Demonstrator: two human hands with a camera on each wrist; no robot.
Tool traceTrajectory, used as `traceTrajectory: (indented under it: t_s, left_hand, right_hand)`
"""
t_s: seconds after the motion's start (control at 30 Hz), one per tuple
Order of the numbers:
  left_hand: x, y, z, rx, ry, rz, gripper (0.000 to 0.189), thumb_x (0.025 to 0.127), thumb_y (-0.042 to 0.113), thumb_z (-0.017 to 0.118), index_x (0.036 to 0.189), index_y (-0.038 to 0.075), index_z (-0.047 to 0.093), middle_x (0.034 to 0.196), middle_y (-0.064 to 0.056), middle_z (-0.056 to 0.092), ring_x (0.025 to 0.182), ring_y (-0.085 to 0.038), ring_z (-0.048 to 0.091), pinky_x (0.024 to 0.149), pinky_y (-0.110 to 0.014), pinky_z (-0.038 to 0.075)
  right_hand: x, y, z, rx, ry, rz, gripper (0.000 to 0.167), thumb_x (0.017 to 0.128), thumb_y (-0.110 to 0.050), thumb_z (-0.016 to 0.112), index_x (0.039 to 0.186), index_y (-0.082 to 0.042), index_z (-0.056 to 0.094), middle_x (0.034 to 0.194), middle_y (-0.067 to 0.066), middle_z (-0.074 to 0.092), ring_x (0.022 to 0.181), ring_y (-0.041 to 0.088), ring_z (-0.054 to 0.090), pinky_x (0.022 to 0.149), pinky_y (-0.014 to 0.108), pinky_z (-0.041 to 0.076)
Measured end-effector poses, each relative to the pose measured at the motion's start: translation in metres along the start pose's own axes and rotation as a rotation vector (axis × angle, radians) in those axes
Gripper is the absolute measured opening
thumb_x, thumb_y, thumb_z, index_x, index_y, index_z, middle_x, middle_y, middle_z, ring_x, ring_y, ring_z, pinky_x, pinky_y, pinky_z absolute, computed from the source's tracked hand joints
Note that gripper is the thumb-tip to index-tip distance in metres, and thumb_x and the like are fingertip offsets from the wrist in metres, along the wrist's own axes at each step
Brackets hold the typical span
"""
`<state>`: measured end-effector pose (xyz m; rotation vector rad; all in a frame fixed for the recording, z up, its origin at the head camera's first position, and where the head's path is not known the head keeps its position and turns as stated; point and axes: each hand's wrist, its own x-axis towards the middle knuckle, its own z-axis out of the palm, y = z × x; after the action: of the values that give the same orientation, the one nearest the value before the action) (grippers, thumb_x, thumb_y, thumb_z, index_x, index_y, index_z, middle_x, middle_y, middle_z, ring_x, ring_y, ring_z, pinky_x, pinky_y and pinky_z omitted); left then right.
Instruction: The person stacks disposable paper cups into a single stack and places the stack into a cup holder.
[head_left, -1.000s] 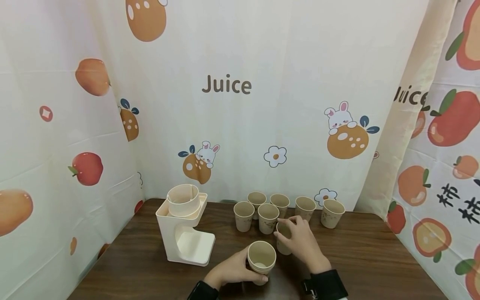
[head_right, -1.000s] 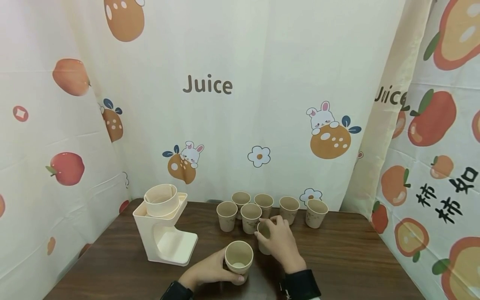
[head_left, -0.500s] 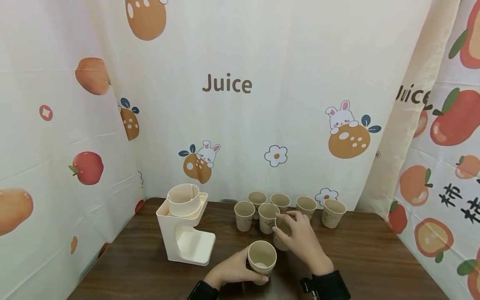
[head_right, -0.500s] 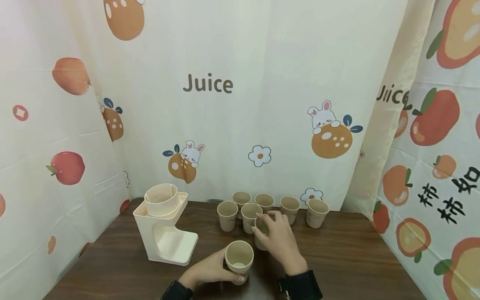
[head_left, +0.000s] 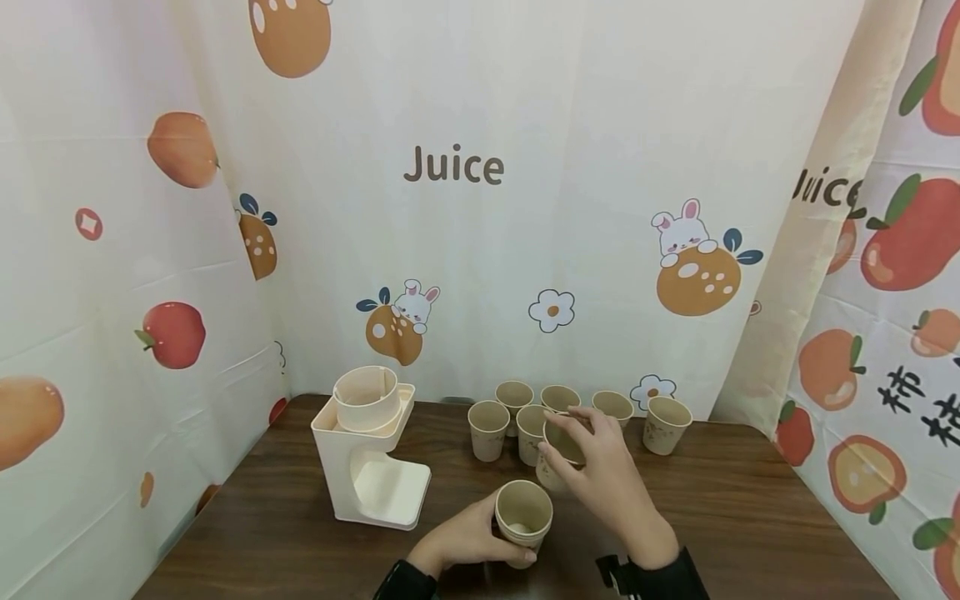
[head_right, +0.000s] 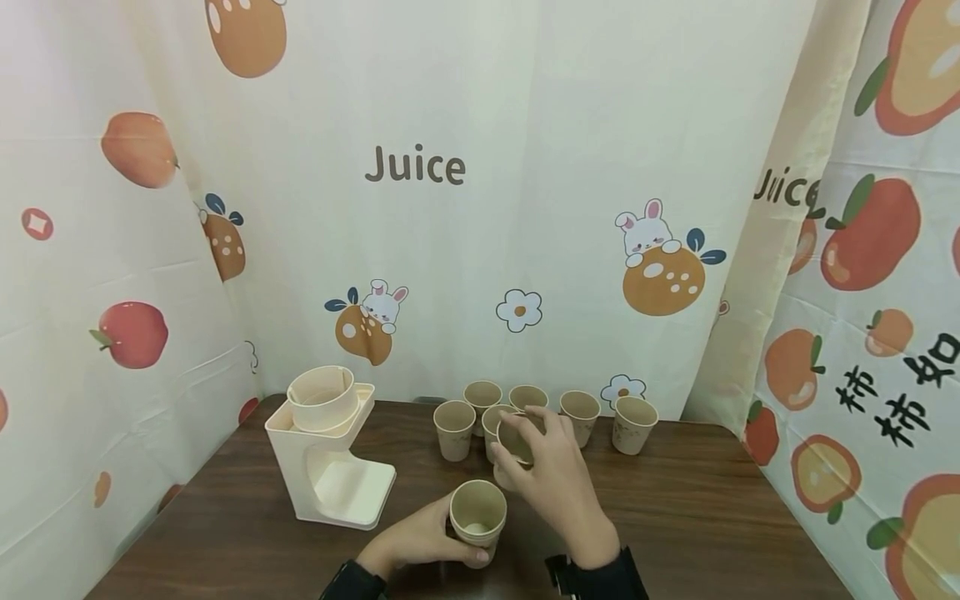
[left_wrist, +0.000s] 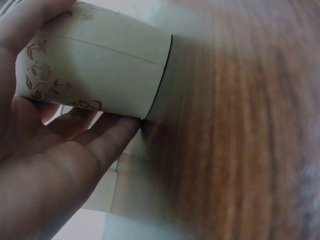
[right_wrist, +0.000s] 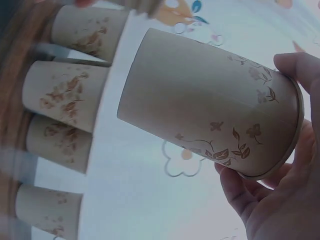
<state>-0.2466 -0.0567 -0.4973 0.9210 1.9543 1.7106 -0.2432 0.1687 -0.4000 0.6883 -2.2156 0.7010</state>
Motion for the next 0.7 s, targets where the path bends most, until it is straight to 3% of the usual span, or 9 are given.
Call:
traceTrajectory:
  t_s: [0.4,0.7]
  left_hand:
    - [-0.001,0.000,0.001,0.036,0.012,0.005,0.074,0.083,0.016,0.082,0.146,0.022,0.042,0.126,0.002,0.062,0.119,-0.020,0.057,0.100,-0.032,0.042]
    - [-0.002,0.001,0.001,0.050,0.018,-0.023,0.070,0.082,0.018,0.082,0.141,0.023,0.045,0.125,0.002,0.062,0.117,-0.021,0.058,0.098,-0.030,0.043]
  right_hand:
    - [0.001,-0.018,-0.013,0.036,-0.016,-0.075,0.044,0.085,-0.025,0.081,0.127,-0.022,0.069,0.128,0.013,0.058,0.119,0.035,0.051,0.088,0.052,0.049]
    - [-0.002,-0.027,-0.017,0.063,-0.120,-0.059,0.043,0.089,-0.027,0.078,0.130,-0.025,0.066,0.134,0.004,0.055,0.119,0.025,0.049,0.086,0.047,0.050]
